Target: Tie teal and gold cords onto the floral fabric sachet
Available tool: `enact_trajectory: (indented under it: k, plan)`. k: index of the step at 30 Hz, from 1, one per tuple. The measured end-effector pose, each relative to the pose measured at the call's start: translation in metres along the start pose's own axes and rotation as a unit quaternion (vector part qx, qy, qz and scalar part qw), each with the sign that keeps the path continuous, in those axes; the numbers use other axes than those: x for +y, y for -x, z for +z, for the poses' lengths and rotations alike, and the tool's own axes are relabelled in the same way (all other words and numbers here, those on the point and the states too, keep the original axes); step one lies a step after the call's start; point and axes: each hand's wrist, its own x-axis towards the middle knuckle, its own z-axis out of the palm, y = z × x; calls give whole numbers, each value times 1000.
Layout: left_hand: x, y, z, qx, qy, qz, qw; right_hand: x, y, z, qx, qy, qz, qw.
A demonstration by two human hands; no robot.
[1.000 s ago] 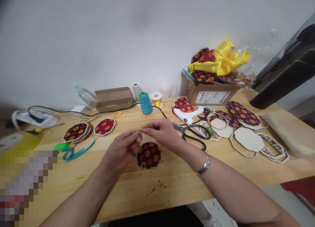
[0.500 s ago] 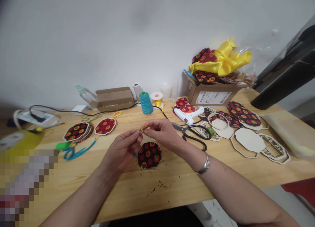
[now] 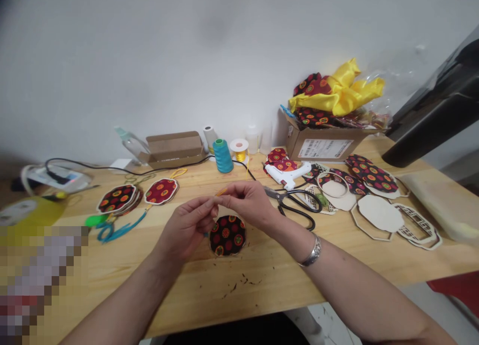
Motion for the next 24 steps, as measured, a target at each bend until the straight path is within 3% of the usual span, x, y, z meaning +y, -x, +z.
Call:
enact_trajectory:
  k: [8,12,15,20,24]
  plan:
    - [1,3,2,-4,-53,34,998,-2,1,-2,20,7,8,1000]
    - [1,5,4,27,-124,91,988,-2,0,-3,19,2,3,1000]
    - [0,7,6,73,-238,154,956,0,0,-3,17,1,6,1000]
    - [-5,8,3,117,-372,275,879,2,0,-1,19,7,14,1000]
    - [-7,9,1,126,-424,302,844,2,0,0,23,11,15,1000]
